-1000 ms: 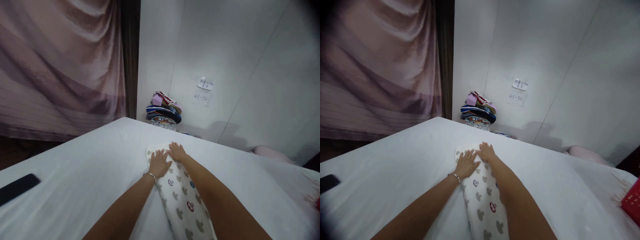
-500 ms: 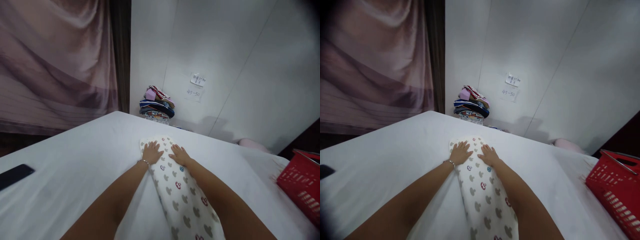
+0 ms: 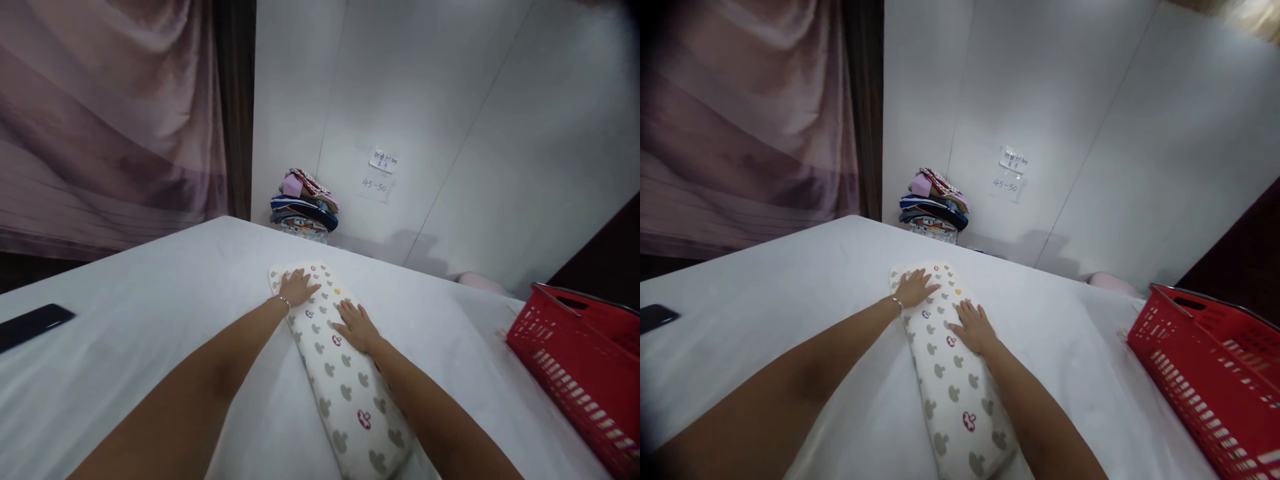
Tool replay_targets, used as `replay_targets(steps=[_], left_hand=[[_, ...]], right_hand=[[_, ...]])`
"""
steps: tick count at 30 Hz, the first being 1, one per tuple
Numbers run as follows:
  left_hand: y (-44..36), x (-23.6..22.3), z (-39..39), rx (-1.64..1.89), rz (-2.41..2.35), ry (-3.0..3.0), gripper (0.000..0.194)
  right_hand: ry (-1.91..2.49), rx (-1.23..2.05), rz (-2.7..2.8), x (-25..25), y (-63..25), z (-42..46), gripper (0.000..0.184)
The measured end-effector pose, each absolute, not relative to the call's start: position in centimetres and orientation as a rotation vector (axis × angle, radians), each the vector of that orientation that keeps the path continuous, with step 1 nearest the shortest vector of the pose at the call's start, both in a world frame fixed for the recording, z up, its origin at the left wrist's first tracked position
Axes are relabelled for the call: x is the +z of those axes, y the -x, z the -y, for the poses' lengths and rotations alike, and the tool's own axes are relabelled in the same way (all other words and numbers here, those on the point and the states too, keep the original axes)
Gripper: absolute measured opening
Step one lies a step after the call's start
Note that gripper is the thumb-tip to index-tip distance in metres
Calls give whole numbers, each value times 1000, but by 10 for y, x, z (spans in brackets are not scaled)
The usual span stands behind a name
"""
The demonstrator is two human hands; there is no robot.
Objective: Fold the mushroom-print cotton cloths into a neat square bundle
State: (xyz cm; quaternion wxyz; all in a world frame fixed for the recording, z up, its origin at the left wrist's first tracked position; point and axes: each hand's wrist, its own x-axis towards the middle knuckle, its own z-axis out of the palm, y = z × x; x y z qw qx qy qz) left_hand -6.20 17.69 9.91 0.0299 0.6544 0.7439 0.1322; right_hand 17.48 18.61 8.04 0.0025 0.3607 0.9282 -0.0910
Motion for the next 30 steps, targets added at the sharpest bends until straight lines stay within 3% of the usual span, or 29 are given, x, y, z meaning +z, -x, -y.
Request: replay_targets(steps=[8, 30], left_hand=[[3, 67, -104, 333, -2076, -2296, 65], [-14, 82, -91, 193, -2108, -2268, 63]], right_hand=[[-1201, -290, -2911, 91, -187, -172, 70], [-1448, -332, -2788, 91, -262, -120, 70]])
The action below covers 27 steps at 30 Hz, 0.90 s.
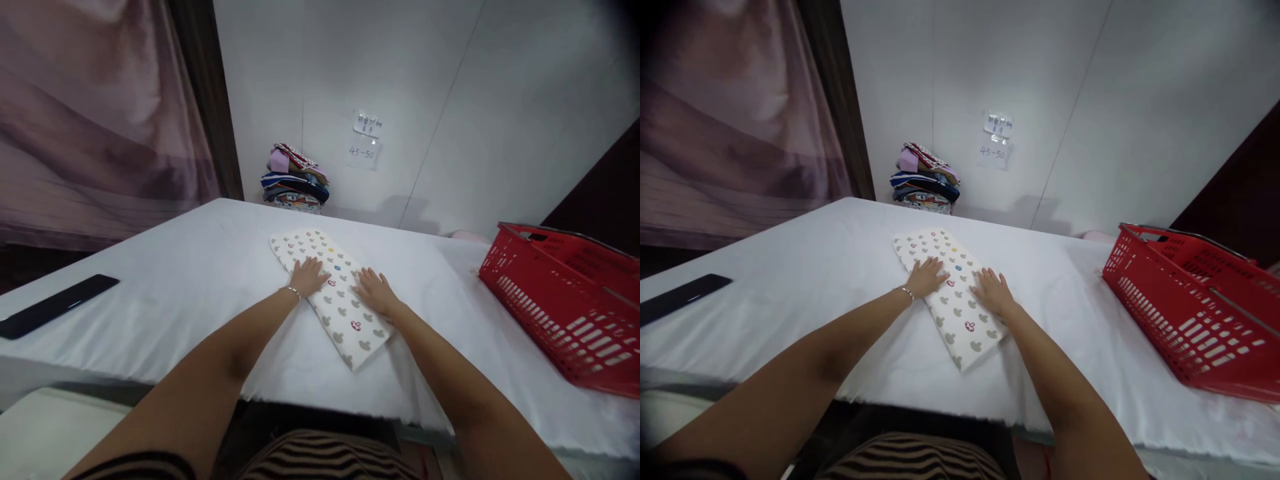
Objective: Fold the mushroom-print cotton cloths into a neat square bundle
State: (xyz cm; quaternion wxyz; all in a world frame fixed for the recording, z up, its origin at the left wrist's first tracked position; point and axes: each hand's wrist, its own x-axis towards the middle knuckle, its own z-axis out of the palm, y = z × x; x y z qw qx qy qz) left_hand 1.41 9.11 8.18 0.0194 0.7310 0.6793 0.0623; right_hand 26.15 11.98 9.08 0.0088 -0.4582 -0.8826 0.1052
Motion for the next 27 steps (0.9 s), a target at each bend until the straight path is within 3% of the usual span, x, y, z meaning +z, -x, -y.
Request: replay_targets(steps=[17, 22, 27], left_hand=[[-36, 79, -32, 399, -1722, -2538, 52], [-45, 89, -10, 413, -1641, -2488, 52], [-60, 97, 19, 308, -1249, -2632, 60]], right_hand=[[1486, 367, 2662, 86, -294, -82, 60], [1512, 500, 2100, 81, -325, -81, 51], [1504, 950, 1305, 73, -369, -59, 48]])
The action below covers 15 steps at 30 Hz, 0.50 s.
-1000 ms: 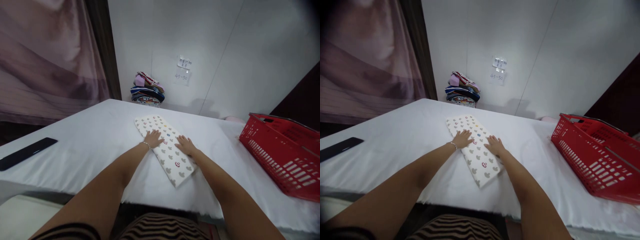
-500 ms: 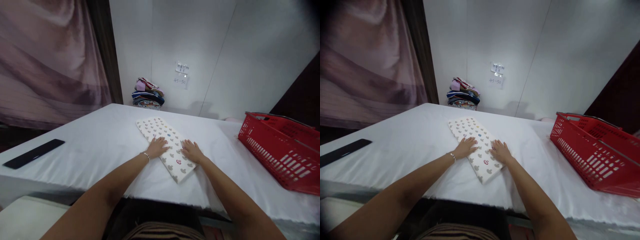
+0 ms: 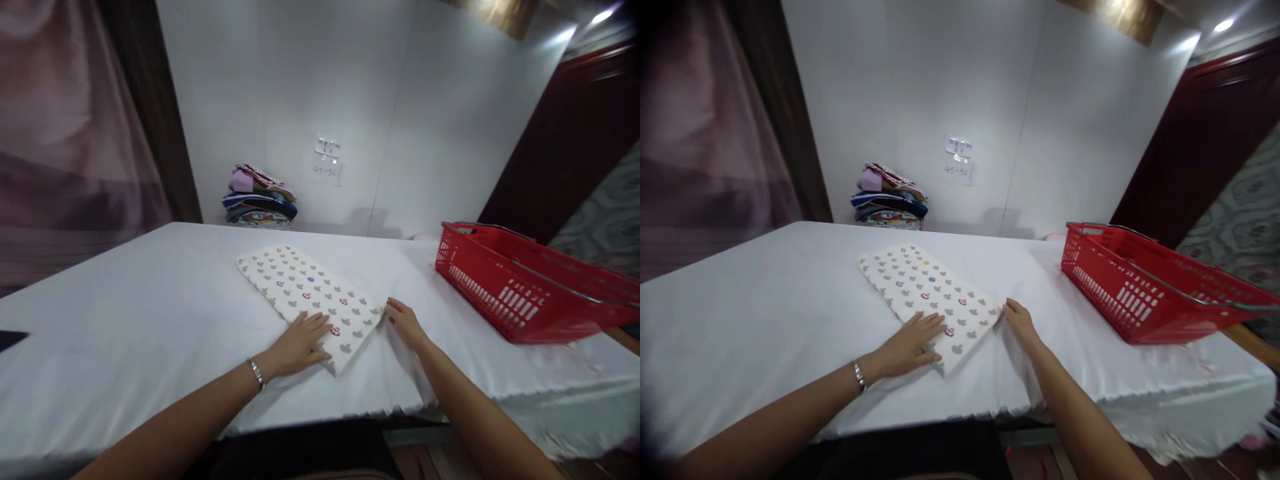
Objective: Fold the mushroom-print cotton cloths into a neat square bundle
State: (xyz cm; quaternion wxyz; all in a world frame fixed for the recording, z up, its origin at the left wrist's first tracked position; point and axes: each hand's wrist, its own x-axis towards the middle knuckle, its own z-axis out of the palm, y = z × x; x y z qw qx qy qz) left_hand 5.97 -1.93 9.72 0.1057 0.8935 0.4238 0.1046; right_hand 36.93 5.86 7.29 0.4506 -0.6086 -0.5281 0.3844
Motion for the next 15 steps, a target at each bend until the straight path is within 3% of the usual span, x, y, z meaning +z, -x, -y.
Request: replay_targets(steps=[4, 7, 11, 15], left_hand=[[-69, 106, 26, 255, -1048, -2659, 61], [-76, 108, 25, 239, -920, -2682, 65], [-82, 102, 25, 288, -933, -2694, 70], [-90, 97, 31, 325, -992, -2683, 70]], right_hand=[[1445, 1384, 905, 81, -377, -32, 48], [1382, 1583, 845, 89, -371, -23, 31], [1373, 1634, 872, 94, -368, -28, 14], [1436, 1509, 835, 95, -373, -48, 22]])
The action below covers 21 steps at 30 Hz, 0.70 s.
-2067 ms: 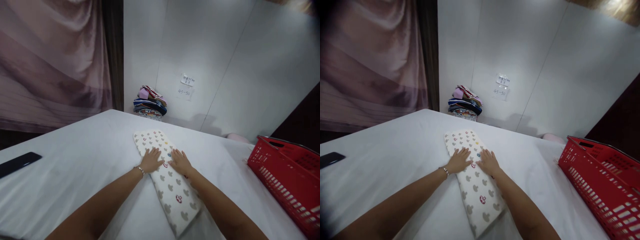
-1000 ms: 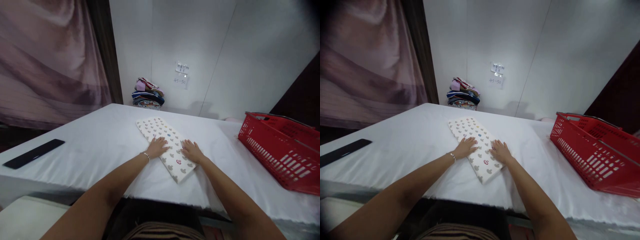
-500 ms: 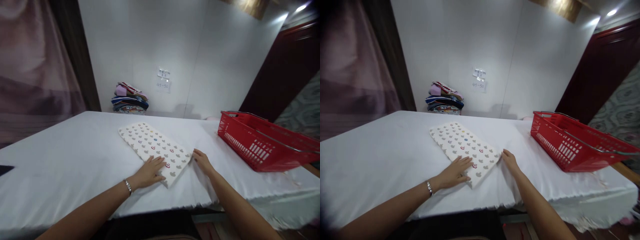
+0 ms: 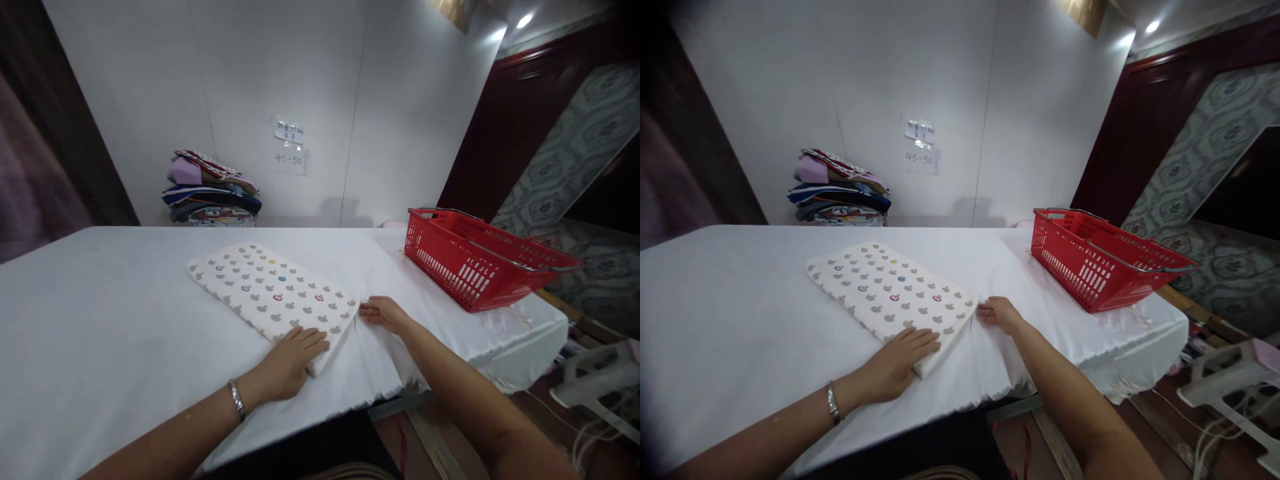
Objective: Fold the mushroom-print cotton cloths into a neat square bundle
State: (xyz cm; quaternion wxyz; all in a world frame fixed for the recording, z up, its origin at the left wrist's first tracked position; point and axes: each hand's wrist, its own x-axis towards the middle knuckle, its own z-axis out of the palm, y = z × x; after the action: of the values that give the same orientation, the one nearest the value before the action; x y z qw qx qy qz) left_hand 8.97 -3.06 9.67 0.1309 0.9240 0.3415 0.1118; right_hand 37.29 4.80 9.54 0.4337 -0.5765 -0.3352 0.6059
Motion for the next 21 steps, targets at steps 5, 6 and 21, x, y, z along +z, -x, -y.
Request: replay_targets(steps=[5, 6, 21], left_hand=[[-120, 105, 29, 404, -1099, -2614, 56], [-131, 107, 24, 430, -1134, -2603, 52], [-234, 102, -73, 442, -1713, -2184, 36]], right_hand=[[1492, 1433, 837, 93, -375, -70, 32], [1495, 1433, 846, 93, -374, -72, 31], [1383, 1285, 1007, 72, -366, -78, 14]])
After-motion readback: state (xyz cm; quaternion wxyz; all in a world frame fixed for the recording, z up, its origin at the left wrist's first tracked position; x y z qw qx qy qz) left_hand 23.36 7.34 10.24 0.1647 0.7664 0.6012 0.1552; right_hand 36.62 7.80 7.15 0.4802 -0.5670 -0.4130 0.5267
